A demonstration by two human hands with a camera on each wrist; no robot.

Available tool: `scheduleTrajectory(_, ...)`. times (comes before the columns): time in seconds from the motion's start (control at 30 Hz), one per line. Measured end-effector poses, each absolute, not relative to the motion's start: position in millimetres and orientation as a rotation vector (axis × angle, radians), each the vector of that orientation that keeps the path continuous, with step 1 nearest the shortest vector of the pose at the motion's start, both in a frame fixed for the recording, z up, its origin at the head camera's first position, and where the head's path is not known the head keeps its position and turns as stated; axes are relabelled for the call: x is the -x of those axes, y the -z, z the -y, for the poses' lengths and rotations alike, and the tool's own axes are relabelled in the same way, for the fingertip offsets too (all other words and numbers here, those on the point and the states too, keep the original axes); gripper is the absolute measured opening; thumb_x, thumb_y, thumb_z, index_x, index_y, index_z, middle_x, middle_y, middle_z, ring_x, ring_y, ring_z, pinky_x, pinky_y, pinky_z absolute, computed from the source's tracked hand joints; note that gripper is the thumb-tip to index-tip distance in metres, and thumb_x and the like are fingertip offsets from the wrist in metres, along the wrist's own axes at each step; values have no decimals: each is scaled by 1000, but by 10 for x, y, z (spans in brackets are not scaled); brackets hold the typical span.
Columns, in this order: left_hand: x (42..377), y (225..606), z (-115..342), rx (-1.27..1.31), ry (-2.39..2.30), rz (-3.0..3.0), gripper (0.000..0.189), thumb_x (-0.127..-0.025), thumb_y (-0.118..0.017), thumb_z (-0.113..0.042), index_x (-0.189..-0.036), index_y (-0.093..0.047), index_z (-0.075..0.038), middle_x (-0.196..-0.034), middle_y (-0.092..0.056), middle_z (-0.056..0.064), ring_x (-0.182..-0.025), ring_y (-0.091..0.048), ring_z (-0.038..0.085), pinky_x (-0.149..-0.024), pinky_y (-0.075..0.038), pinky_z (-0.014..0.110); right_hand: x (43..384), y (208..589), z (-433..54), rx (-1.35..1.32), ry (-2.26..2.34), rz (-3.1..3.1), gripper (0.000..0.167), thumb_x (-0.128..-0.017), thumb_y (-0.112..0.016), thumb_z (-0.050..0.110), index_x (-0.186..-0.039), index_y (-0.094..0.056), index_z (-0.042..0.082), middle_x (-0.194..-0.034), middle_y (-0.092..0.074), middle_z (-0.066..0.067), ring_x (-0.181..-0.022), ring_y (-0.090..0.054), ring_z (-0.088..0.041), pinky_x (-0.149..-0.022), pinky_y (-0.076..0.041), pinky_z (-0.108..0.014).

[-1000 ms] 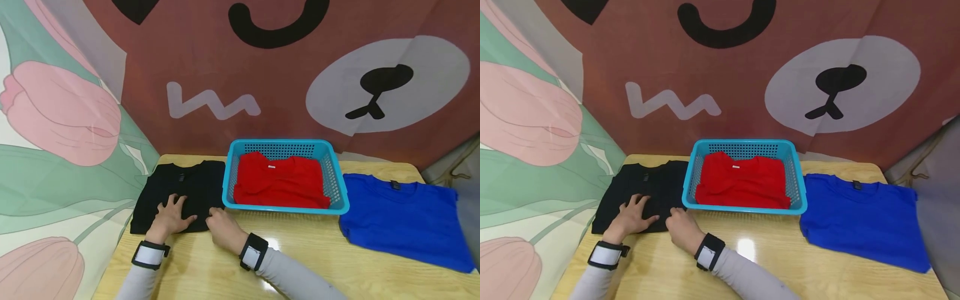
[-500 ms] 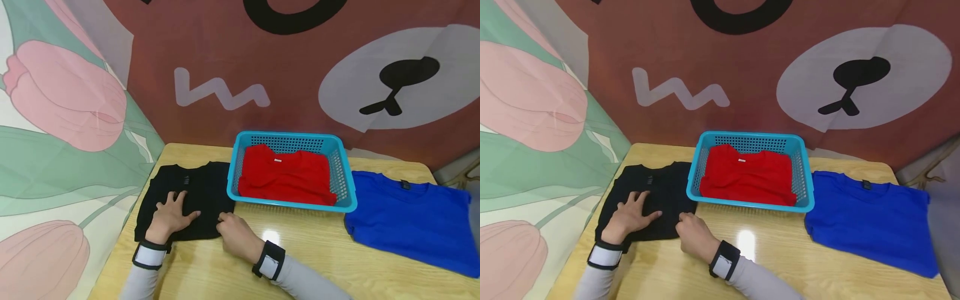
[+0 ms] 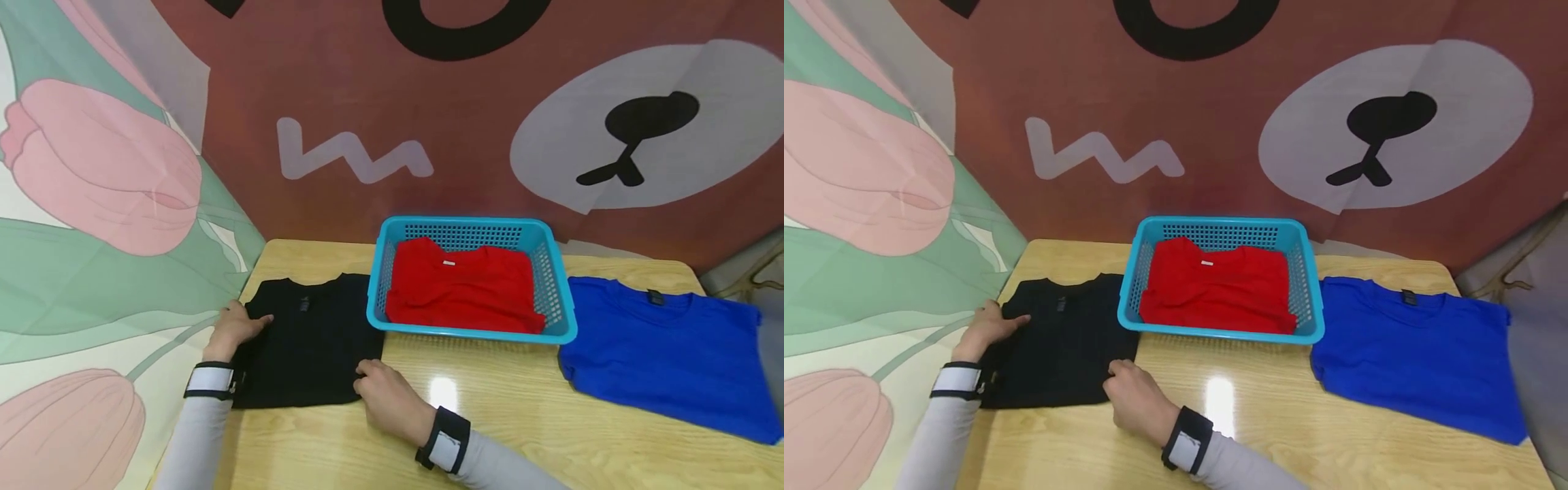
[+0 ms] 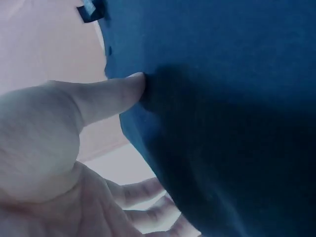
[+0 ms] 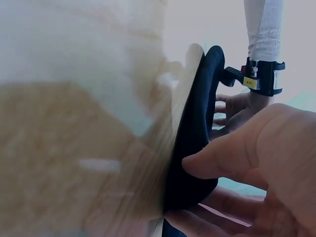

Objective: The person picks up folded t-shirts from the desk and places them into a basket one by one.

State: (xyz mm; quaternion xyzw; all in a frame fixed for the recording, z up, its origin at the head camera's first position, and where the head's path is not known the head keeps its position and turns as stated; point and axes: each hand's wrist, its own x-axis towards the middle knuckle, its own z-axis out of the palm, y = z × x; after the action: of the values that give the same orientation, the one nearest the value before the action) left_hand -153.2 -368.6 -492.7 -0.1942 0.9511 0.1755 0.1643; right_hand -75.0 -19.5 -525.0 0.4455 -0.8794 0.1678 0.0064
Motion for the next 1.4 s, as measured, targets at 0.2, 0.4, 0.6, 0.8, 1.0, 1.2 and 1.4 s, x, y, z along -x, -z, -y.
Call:
scheduleTrajectory(0.2,1382,4927,3772,542,-532,-2676,75,-91,-63,-46,-119,-44,21,-104,-55,31,-88,-56,37,-75,-51,48,637,5233,165,-1468,-560,2827,24,-83,-64,-1,-97,-79,11,-119,-66,-8,-107,-63,-21,-95,-55,-31)
scheduleTrajectory(0.4,1246,4900,3815,512,-610,-2599,88,-90,-65,-50,-127,-39,25,-116,-54,39,-96,-58,42,-82,-52,52,522,5231,89,-1532,-620,2813,25,-84,-64,1,-95,-78,18,-116,-66,-1,-102,-61,-15,-85,-56,-24)
scheduleTrajectory(0.6,1028,4960,3843,453,-751,-2508,100,-92,-58,-60,-142,-27,21,-135,-43,43,-118,-52,53,-93,-49,58,377,5297,-40,-1626,-883,2715,25,-83,-60,2,-86,-74,23,-106,-65,10,-91,-53,-3,-74,-45,-10)
scheduleTrajectory(0.8,851,4998,3778,420,-751,-2578,94,-94,-50,-65,-134,-31,19,-126,-47,40,-108,-56,47,-85,-51,52,277,5287,-172,-1708,-1094,2769,21,-82,-68,7,-87,-71,26,-97,-63,19,-85,-44,6,-72,-38,-6)
scheduleTrajectory(1.0,712,5023,3663,420,-823,-2554,89,-94,-53,-63,-135,-33,14,-123,-52,34,-106,-58,40,-82,-51,45,219,5219,-327,-1842,-1024,2833,21,-83,-73,10,-89,-73,30,-95,-63,23,-80,-43,9,-67,-38,-7)
scheduleTrajectory(1.2,625,5054,3477,373,-928,-2552,69,-95,-58,-54,-124,-41,6,-96,-50,12,-90,-53,24,-73,-43,32,194,5179,-540,-1916,-993,2824,25,-80,-75,8,-87,-73,31,-92,-63,23,-77,-41,9,-66,-36,-7)
scheduleTrajectory(1.4,644,5060,3238,269,-983,-2549,66,-93,-64,-48,-131,-50,4,-82,-47,5,-73,-48,18,-62,-39,29,204,5149,-801,-1888,-1114,2959,18,-81,-76,17,-86,-73,33,-91,-62,26,-83,-47,10,-71,-40,-8)
